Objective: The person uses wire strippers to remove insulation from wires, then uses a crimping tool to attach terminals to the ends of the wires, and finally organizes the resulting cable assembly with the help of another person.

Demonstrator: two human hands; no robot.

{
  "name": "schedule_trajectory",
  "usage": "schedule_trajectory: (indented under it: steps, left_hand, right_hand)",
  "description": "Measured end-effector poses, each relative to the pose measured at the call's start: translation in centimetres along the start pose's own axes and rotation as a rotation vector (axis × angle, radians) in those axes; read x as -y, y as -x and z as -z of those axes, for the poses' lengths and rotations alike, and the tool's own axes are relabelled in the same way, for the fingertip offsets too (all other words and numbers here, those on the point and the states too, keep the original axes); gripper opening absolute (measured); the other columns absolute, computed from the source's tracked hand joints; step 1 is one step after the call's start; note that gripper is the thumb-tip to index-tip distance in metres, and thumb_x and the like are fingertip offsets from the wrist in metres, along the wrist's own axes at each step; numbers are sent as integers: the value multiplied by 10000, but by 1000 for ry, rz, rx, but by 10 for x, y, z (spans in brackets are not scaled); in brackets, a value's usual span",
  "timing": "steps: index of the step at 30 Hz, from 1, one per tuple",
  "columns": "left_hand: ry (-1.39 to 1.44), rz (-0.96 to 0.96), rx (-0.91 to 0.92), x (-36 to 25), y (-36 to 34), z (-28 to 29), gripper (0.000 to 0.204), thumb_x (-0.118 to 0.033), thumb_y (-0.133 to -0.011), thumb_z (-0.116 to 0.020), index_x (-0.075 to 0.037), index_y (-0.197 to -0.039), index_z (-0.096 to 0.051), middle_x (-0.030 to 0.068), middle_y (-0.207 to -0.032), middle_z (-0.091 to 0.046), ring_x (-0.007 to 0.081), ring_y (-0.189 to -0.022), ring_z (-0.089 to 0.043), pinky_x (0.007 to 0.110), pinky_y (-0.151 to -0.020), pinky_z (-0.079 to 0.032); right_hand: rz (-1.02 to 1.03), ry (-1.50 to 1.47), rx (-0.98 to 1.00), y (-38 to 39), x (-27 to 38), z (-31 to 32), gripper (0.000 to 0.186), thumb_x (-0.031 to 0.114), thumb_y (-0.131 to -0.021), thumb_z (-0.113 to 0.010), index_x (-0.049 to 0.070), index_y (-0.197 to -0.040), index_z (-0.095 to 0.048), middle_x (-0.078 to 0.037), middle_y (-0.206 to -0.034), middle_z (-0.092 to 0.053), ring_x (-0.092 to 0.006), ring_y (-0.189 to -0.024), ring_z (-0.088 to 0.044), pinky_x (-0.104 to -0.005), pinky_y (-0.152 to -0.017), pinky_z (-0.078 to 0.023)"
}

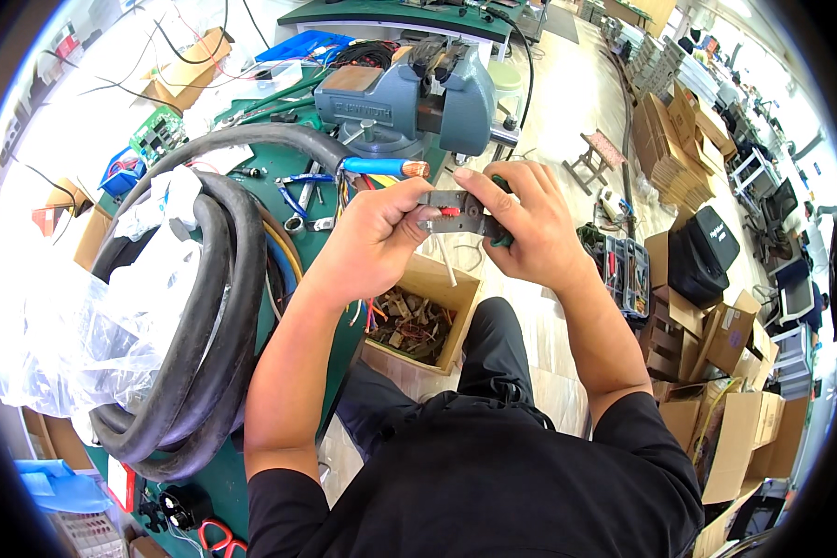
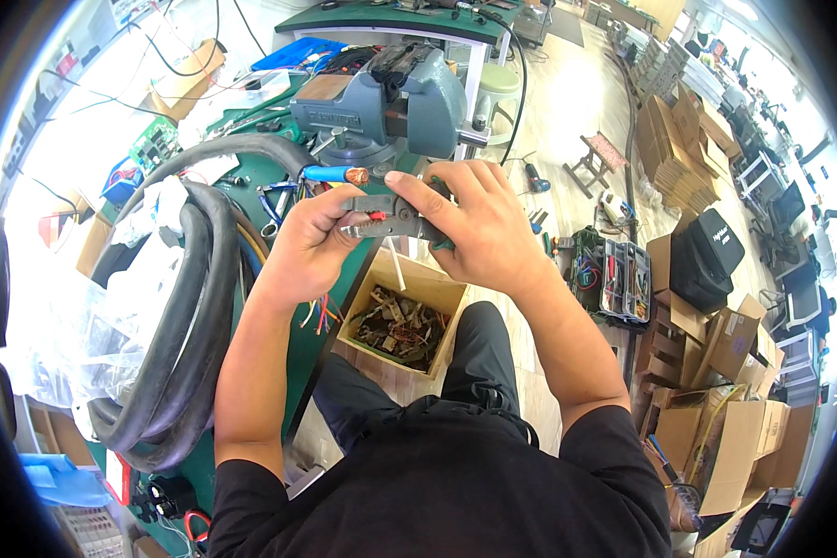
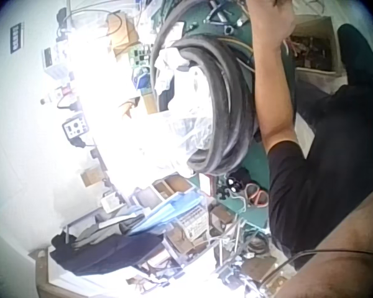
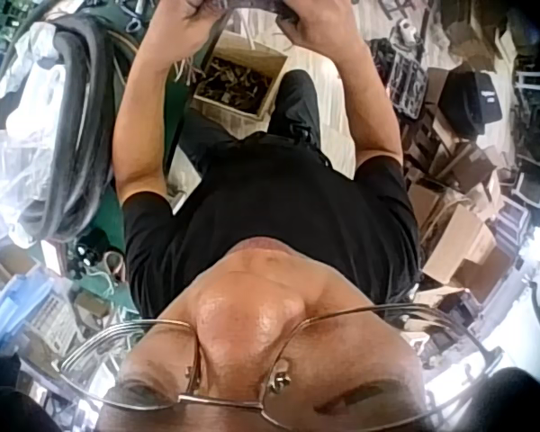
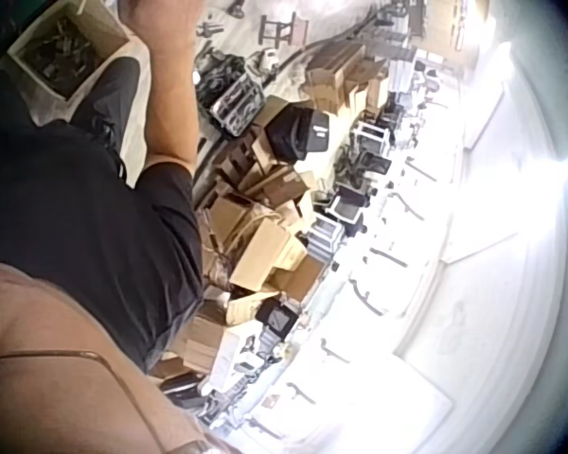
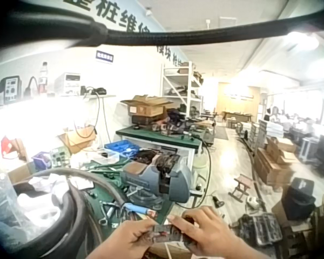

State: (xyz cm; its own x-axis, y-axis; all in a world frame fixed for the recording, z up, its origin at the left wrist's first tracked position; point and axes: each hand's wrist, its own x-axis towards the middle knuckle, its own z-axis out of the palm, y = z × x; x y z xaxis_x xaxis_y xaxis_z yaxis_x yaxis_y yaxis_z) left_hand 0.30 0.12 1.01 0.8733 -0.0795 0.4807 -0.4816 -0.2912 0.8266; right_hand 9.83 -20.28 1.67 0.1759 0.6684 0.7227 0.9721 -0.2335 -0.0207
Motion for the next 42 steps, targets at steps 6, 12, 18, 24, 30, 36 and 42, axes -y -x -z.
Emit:
schedule_trajectory:
  steps: [6,12,18,24,30,36,42]
  left_hand:
    - [-11,6,18,3,0,2,169,52,-921,-526,6,-1072,-587,65,-766,-576,102,-693,-444,257,-649,-417]
    - [50,29,29,-1,-1,3,180,75,-893,-543,8,-1050,-600,95,-792,-603,111,-718,-466,266,-691,-440]
    - [64,64,67,0,0,8,199,98,-871,-547,7,-1038,-607,88,-794,-596,102,-746,-487,261,-731,-450]
    - [207,82,88,4,0,9,221,121,-867,-520,9,-1035,-609,44,-814,-582,82,-785,-489,243,-749,-441]
    - [201,98,96,2,0,10,237,115,-870,-512,-3,-1049,-613,29,-814,-568,76,-779,-481,246,-724,-429]
    - [150,78,81,4,1,10,221,85,-884,-521,-14,-1058,-616,28,-807,-557,81,-760,-476,262,-687,-417]
    - [126,70,78,4,1,10,231,78,-889,-524,-10,-1082,-616,37,-827,-578,87,-764,-487,266,-698,-429]
  right_hand:
    - [29,-9,-10,-1,-2,-3,811,5,-556,-712,194,-1331,-564,-89,-1065,-566,-318,-925,-546,-421,-822,-455]
    - [66,-9,-3,-2,-5,-3,794,14,-558,-720,166,-1322,-568,-107,-1059,-565,-331,-917,-551,-430,-818,-452]
    - [88,-1,2,-4,-6,-3,795,30,-600,-730,217,-1353,-557,-64,-1049,-565,-287,-880,-534,-391,-766,-437]
    - [107,-1,18,-4,-9,-4,836,39,-584,-745,239,-1371,-546,-56,-1047,-567,-277,-879,-542,-384,-754,-434]
    - [93,-30,47,-6,-5,-1,792,-12,-537,-706,147,-1305,-589,-114,-1030,-580,-327,-892,-570,-424,-803,-467]
    - [64,-71,69,-7,-1,1,794,-22,-540,-690,133,-1311,-583,-126,-1051,-589,-340,-908,-575,-427,-823,-471]
    - [51,-86,69,-6,-2,1,858,2,-547,-722,216,-1360,-553,-63,-1059,-591,-302,-960,-587,-398,-807,-479]
